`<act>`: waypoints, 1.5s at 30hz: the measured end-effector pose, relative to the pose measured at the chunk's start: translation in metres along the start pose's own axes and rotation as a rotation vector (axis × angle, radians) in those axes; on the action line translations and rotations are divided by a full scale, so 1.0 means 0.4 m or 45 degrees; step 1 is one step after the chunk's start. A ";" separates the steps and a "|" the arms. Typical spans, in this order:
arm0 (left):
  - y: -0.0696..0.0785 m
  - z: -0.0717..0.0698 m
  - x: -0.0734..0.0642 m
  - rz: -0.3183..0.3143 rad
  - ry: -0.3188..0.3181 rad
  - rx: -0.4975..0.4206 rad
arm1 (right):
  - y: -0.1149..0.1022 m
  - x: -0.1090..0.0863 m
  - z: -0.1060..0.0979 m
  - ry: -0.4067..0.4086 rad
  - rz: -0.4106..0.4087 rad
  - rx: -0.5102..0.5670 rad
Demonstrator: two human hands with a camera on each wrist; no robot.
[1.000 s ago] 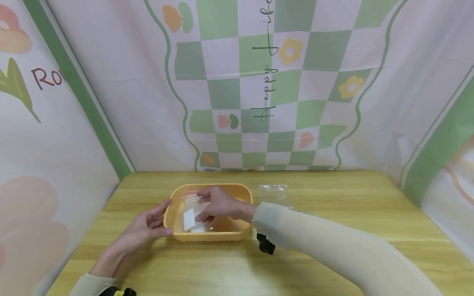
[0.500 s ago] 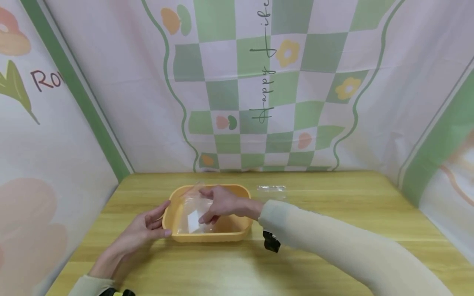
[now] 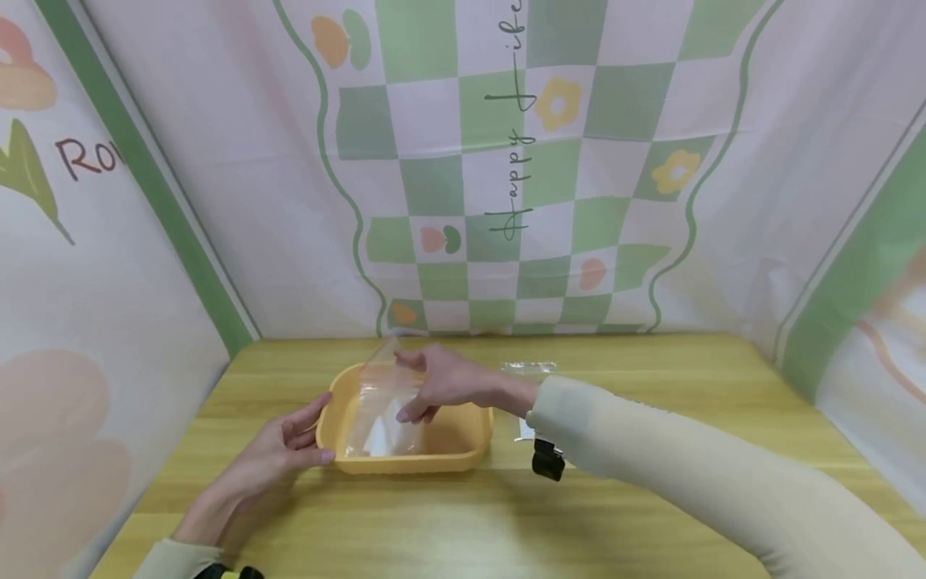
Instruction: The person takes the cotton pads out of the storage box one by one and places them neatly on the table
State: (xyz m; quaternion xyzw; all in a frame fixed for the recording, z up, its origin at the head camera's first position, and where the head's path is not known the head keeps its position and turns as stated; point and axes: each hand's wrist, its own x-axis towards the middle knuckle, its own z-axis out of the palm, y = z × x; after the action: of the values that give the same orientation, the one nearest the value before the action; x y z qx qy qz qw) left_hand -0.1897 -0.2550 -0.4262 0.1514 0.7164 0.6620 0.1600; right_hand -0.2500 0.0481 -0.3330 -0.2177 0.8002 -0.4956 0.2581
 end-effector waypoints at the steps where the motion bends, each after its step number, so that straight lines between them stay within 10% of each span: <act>1: 0.000 0.000 0.000 0.001 0.000 0.001 | -0.006 -0.005 -0.007 -0.004 -0.008 0.002; 19: 0.001 0.003 0.002 -0.005 0.006 -0.008 | -0.007 -0.127 -0.185 0.118 -0.053 -0.060; 45: -0.007 0.001 0.004 0.029 -0.015 0.027 | 0.249 -0.331 -0.381 0.291 -0.002 0.122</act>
State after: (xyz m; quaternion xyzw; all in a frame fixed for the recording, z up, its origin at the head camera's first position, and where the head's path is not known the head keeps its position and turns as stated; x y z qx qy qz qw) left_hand -0.1911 -0.2541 -0.4289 0.1651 0.7206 0.6554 0.1551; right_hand -0.2529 0.2728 -0.3397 -0.1479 0.7997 -0.5550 0.1751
